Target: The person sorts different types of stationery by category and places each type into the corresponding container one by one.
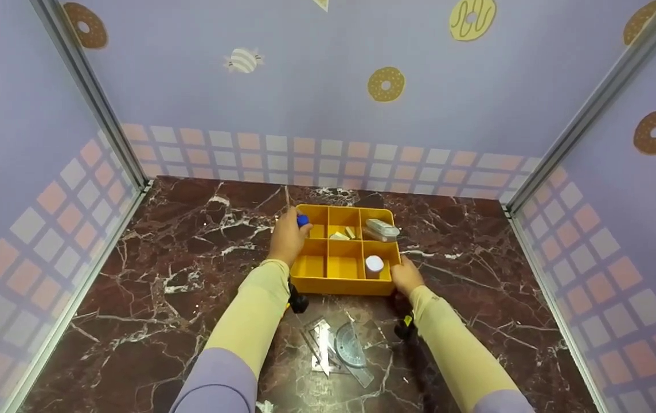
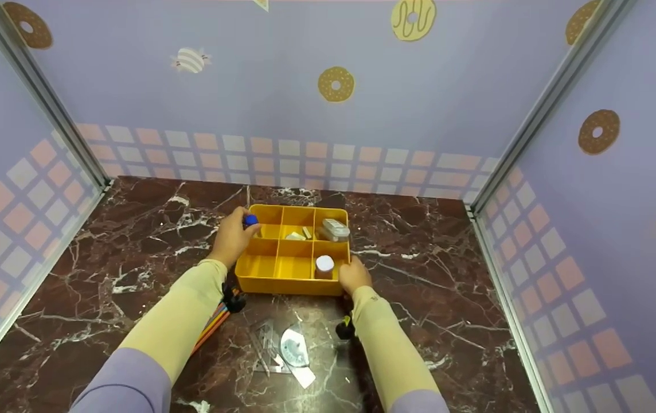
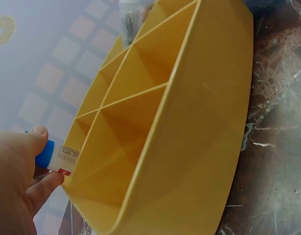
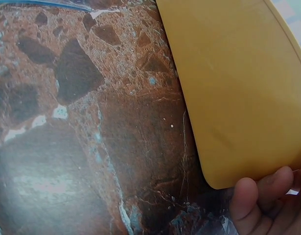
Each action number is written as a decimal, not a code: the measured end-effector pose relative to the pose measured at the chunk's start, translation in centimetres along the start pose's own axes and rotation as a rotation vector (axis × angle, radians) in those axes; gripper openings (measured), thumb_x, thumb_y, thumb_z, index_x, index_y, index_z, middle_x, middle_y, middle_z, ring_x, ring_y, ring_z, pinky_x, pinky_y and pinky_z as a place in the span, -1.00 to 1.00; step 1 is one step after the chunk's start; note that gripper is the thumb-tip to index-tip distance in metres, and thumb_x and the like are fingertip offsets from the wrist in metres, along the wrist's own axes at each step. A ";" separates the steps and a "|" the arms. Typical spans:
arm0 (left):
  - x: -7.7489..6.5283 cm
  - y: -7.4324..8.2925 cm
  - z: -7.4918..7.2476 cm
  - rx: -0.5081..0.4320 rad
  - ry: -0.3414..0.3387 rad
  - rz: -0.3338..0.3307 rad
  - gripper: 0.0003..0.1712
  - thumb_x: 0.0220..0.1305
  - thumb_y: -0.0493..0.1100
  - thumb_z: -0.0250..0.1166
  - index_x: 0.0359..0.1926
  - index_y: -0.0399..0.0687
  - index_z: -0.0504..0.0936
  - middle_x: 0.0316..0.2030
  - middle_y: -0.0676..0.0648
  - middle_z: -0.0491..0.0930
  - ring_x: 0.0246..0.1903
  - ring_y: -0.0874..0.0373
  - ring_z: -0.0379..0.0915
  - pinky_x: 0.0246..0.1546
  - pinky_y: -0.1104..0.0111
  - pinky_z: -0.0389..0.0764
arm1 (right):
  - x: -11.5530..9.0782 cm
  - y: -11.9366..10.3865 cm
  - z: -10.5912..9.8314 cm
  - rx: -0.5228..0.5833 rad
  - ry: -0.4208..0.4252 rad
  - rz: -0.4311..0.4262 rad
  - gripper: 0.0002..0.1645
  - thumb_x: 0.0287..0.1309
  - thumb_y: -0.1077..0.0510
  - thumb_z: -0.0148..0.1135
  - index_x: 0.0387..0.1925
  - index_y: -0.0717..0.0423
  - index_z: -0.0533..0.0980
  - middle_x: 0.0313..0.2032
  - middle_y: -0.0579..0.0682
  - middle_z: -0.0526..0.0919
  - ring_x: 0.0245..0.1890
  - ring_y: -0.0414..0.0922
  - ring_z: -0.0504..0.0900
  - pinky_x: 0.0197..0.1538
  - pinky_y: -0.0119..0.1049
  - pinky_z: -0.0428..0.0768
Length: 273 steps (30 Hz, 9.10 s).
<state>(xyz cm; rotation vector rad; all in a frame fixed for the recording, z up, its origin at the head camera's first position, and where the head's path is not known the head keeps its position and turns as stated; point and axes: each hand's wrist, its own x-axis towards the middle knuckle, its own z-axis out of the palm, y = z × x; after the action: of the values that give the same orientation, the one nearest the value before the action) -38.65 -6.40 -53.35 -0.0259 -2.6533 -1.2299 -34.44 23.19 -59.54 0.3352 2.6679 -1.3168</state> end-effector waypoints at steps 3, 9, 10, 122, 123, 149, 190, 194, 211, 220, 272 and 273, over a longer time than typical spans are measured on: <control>0.1 0.1 0.2 0.035 -0.019 -0.013 -0.63 0.34 -0.14 0.36 0.04 -0.24 0.51 0.01 -0.30 0.61 0.07 -0.18 0.56 0.16 0.05 0.51 | 0.0 -0.1 0.0 0.006 0.004 -0.005 -0.44 0.22 0.19 -0.12 0.23 0.30 0.42 -0.04 0.34 0.59 -0.34 0.14 0.60 -0.71 -0.17 0.51; 0.3 0.4 0.2 0.072 -0.038 0.004 -0.64 0.35 -0.12 0.35 0.05 -0.21 0.55 0.03 -0.26 0.64 0.08 -0.15 0.57 0.16 0.07 0.52 | 0.0 -0.2 0.0 0.014 0.010 0.007 -0.49 0.27 0.15 -0.10 0.18 0.29 0.44 -0.11 0.33 0.60 -0.49 0.09 0.57 -0.73 -0.17 0.49; 0.4 0.4 0.2 0.073 -0.041 0.009 -0.64 0.35 -0.12 0.35 0.05 -0.21 0.55 0.03 -0.26 0.64 0.08 -0.15 0.57 0.16 0.07 0.52 | 0.0 -0.2 0.0 0.015 0.009 0.011 -0.49 0.27 0.15 -0.11 0.18 0.29 0.44 -0.11 0.33 0.60 -0.51 0.09 0.57 -0.74 -0.17 0.50; -9.0 -1.5 -9.0 0.257 -0.244 0.043 -0.90 0.02 -0.27 0.28 -0.39 -0.13 0.51 -0.59 -0.03 0.45 -0.61 0.10 0.32 -0.51 0.25 0.37 | 0.3 0.4 0.2 0.047 -0.010 0.021 -0.40 0.15 0.19 -0.13 0.23 0.25 0.40 -0.03 0.33 0.59 -0.50 0.08 0.57 -0.74 -0.18 0.50; -8.9 -1.5 -8.9 0.245 -0.249 0.038 -0.90 0.04 -0.28 0.27 -0.37 -0.13 0.52 -0.60 -0.03 0.45 -0.62 0.11 0.32 -0.52 0.26 0.37 | 0.2 0.3 0.2 0.046 -0.008 0.020 -0.40 0.15 0.19 -0.13 0.23 0.26 0.41 -0.03 0.32 0.59 -0.46 0.09 0.58 -0.73 -0.18 0.50; -7.7 0.0 -4.8 0.375 -0.254 0.087 -0.90 0.09 -0.31 0.33 -0.49 -0.14 0.56 -0.54 -0.06 0.56 -0.53 0.02 0.48 -0.45 0.11 0.54 | 0.2 0.3 0.1 0.050 0.000 0.029 -0.37 0.14 0.19 -0.11 0.27 0.25 0.40 0.04 0.31 0.58 -0.28 0.17 0.62 -0.71 -0.17 0.53; -7.2 -3.4 -2.5 0.082 -0.089 0.093 -0.62 0.33 -0.21 0.07 0.13 -0.20 0.50 -0.08 -0.26 0.43 -0.08 -0.18 0.39 0.01 0.00 0.44 | 0.0 0.3 0.2 0.079 0.000 0.025 -0.38 0.14 0.21 -0.12 0.26 0.29 0.39 -0.02 0.34 0.58 -0.37 0.11 0.59 -0.71 -0.19 0.53; -7.6 -4.0 -4.3 0.045 -0.091 0.048 -0.67 0.31 -0.27 -0.02 0.04 -0.23 0.50 -0.05 -0.30 0.49 -0.03 -0.23 0.46 0.07 -0.05 0.46 | -0.1 0.4 0.2 0.084 -0.003 0.025 -0.38 0.15 0.21 -0.12 0.26 0.28 0.39 -0.02 0.34 0.58 -0.38 0.10 0.59 -0.70 -0.18 0.53; -14.1 -7.6 -9.3 0.380 -0.492 -0.095 -0.82 0.02 -0.27 0.29 -0.51 -0.05 0.42 -0.58 0.01 0.41 -0.56 0.10 0.33 -0.46 0.22 0.39 | 0.0 0.1 0.1 0.084 -0.020 0.044 -0.38 0.19 0.20 -0.12 0.30 0.25 0.38 0.01 0.33 0.58 -0.46 0.08 0.57 -0.71 -0.19 0.52; -15.1 -8.4 -8.2 0.417 -0.502 -0.103 -0.69 0.00 -0.32 0.27 -0.72 0.01 0.37 -0.77 0.10 0.33 -0.75 0.18 0.26 -0.65 0.34 0.24 | 0.1 0.1 0.0 0.068 -0.028 0.046 -0.35 0.18 0.20 -0.14 0.32 0.26 0.35 0.03 0.33 0.57 -0.44 0.10 0.57 -0.70 -0.17 0.52; -7.2 -0.3 -6.6 0.298 -0.265 0.053 -0.82 0.16 -0.22 0.31 -0.54 -0.08 0.52 -0.60 -0.01 0.44 -0.59 0.09 0.31 -0.52 0.27 0.35 | 0.0 0.1 0.1 0.056 -0.009 0.026 -0.37 0.16 0.20 -0.11 0.29 0.27 0.37 0.11 0.30 0.54 -0.15 0.20 0.60 -0.68 -0.19 0.52; -7.1 -0.3 -6.3 0.304 -0.261 0.049 -0.81 0.15 -0.22 0.31 -0.55 -0.08 0.51 -0.61 0.00 0.42 -0.59 0.09 0.31 -0.52 0.27 0.35 | 0.0 0.1 0.1 0.056 -0.009 0.025 -0.36 0.15 0.20 -0.11 0.29 0.27 0.37 0.11 0.31 0.54 -0.16 0.19 0.60 -0.69 -0.19 0.52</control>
<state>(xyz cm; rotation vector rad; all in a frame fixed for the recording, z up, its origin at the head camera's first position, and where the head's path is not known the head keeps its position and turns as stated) -30.55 -10.80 -51.04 -0.2148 -3.0163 -0.8471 -34.42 23.21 -59.70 0.3666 2.6148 -1.3839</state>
